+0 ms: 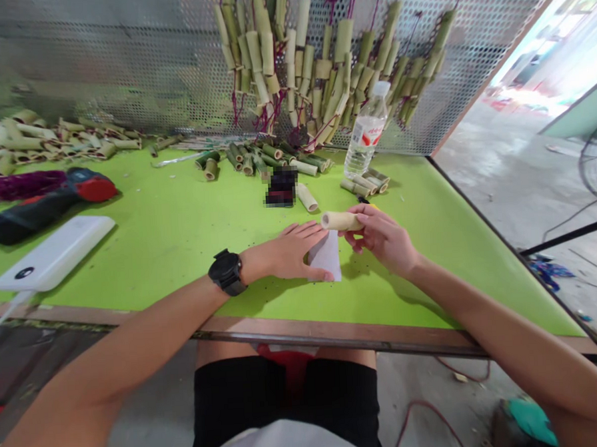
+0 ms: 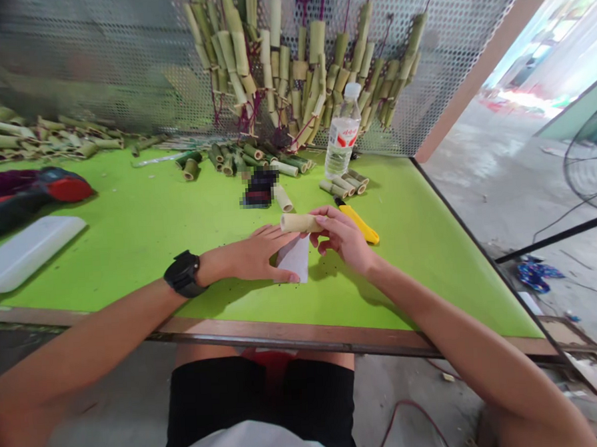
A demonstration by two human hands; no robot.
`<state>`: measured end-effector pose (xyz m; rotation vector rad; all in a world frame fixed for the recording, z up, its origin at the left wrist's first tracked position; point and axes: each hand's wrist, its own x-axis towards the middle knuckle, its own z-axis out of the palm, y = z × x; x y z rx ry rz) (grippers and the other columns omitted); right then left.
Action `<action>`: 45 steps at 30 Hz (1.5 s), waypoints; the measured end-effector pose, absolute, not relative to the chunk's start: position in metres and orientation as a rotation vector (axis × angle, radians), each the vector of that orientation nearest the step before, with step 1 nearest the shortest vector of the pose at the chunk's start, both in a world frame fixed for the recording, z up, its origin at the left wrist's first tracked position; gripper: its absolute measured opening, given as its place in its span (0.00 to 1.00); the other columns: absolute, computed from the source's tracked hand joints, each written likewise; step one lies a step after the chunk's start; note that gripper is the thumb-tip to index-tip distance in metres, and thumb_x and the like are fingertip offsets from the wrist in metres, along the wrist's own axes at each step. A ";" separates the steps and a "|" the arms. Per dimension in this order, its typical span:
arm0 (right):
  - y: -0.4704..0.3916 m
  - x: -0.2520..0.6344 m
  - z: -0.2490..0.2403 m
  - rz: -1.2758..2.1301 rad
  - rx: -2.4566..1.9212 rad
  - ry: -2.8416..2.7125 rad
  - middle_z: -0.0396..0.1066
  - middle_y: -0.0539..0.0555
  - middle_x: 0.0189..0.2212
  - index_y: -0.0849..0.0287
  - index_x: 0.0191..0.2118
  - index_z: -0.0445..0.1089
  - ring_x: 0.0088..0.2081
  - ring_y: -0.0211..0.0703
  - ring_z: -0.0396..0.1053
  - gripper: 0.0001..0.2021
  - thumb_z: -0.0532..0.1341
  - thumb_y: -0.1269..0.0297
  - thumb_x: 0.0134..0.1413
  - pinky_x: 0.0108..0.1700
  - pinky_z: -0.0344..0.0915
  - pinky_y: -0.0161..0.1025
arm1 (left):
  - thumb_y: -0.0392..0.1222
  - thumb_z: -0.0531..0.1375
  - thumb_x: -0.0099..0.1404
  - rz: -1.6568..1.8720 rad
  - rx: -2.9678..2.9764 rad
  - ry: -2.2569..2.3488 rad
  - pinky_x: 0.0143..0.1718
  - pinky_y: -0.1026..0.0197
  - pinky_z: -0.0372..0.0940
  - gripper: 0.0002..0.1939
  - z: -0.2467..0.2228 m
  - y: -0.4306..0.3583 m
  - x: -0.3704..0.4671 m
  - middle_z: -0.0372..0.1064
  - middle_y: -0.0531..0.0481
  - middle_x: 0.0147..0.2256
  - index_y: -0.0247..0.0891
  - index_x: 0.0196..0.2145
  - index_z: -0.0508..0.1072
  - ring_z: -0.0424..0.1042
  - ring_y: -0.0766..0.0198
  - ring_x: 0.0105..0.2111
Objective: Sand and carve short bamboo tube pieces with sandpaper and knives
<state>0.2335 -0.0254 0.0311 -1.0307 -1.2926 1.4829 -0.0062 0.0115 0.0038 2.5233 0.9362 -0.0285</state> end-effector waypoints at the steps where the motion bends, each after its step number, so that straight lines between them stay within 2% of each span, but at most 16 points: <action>1: -0.026 0.233 0.032 1.495 -1.024 -1.273 0.73 0.50 0.32 0.53 0.41 0.69 0.31 0.43 0.66 0.20 0.73 0.47 0.51 0.28 0.60 0.38 | 0.84 0.55 0.66 -0.032 2.521 0.938 0.79 0.41 0.39 0.63 0.004 0.012 -0.006 0.40 0.35 0.81 0.34 0.81 0.48 0.41 0.35 0.80; 9: -0.027 0.232 0.034 1.542 -1.016 -1.242 0.70 0.51 0.33 0.53 0.42 0.68 0.31 0.44 0.65 0.17 0.69 0.50 0.52 0.28 0.58 0.39 | 0.83 0.55 0.66 -0.035 2.525 0.942 0.79 0.41 0.39 0.63 0.004 0.012 -0.006 0.39 0.36 0.81 0.34 0.81 0.49 0.40 0.36 0.81; 14: -0.026 0.231 0.034 1.567 -1.029 -1.260 0.72 0.52 0.35 0.53 0.42 0.68 0.31 0.43 0.65 0.19 0.70 0.51 0.49 0.27 0.58 0.39 | 0.81 0.57 0.68 -0.010 2.545 0.923 0.79 0.41 0.40 0.61 0.004 0.012 -0.006 0.41 0.35 0.81 0.33 0.80 0.50 0.41 0.37 0.80; 20: -0.026 0.231 0.033 1.568 -1.030 -1.276 0.69 0.50 0.33 0.54 0.41 0.69 0.31 0.42 0.66 0.18 0.70 0.56 0.44 0.27 0.59 0.38 | 0.80 0.57 0.68 0.029 2.563 0.893 0.78 0.39 0.43 0.55 0.005 0.011 -0.007 0.47 0.33 0.79 0.34 0.75 0.60 0.46 0.36 0.79; 25: -0.026 0.232 0.034 1.581 -1.023 -1.283 0.68 0.50 0.32 0.55 0.40 0.69 0.31 0.42 0.65 0.17 0.68 0.58 0.44 0.27 0.60 0.38 | 0.80 0.56 0.68 0.074 2.587 0.865 0.78 0.38 0.43 0.56 0.001 0.013 -0.007 0.46 0.32 0.80 0.34 0.77 0.57 0.45 0.36 0.79; 31: -0.024 0.233 0.030 1.555 -1.016 -1.354 0.69 0.51 0.33 0.54 0.42 0.68 0.31 0.43 0.66 0.16 0.66 0.58 0.46 0.27 0.61 0.39 | 0.81 0.57 0.67 0.084 2.584 0.879 0.78 0.39 0.44 0.57 -0.004 0.015 -0.006 0.52 0.29 0.77 0.31 0.75 0.61 0.47 0.33 0.79; 34: -0.019 0.240 0.026 1.322 -1.066 -1.574 0.71 0.52 0.34 0.53 0.44 0.67 0.32 0.45 0.68 0.14 0.64 0.57 0.52 0.29 0.62 0.40 | 0.82 0.57 0.67 0.057 2.567 0.885 0.79 0.38 0.41 0.60 -0.004 0.014 -0.006 0.47 0.31 0.79 0.32 0.78 0.56 0.43 0.35 0.80; 37: -0.011 0.251 0.022 0.777 -1.156 -2.005 0.73 0.53 0.33 0.54 0.44 0.69 0.32 0.45 0.68 0.11 0.64 0.58 0.57 0.34 0.63 0.42 | 0.82 0.56 0.67 0.023 2.535 0.901 0.80 0.40 0.36 0.61 -0.001 0.013 -0.006 0.38 0.36 0.81 0.36 0.81 0.49 0.37 0.40 0.81; 39: -0.006 0.258 0.021 0.498 -1.178 -2.235 0.75 0.54 0.33 0.55 0.43 0.71 0.31 0.45 0.68 0.09 0.63 0.60 0.59 0.36 0.62 0.43 | 0.83 0.55 0.67 -0.005 2.515 0.919 0.80 0.41 0.35 0.62 0.001 0.012 -0.006 0.36 0.38 0.82 0.38 0.81 0.46 0.36 0.41 0.82; 41: -0.003 0.261 0.020 0.399 -1.178 -2.364 0.76 0.55 0.34 0.56 0.44 0.72 0.32 0.45 0.68 0.09 0.61 0.60 0.61 0.37 0.62 0.43 | 0.83 0.55 0.66 -0.024 2.512 0.927 0.80 0.42 0.34 0.63 0.001 0.012 -0.006 0.36 0.38 0.82 0.37 0.82 0.45 0.36 0.41 0.82; 45: -0.009 0.256 0.022 0.425 -1.195 -2.512 0.78 0.55 0.35 0.56 0.48 0.74 0.32 0.45 0.70 0.13 0.61 0.54 0.66 0.38 0.61 0.42 | 0.85 0.54 0.66 -0.006 2.525 0.913 0.80 0.42 0.36 0.64 -0.001 0.013 -0.006 0.36 0.36 0.82 0.35 0.82 0.46 0.36 0.41 0.82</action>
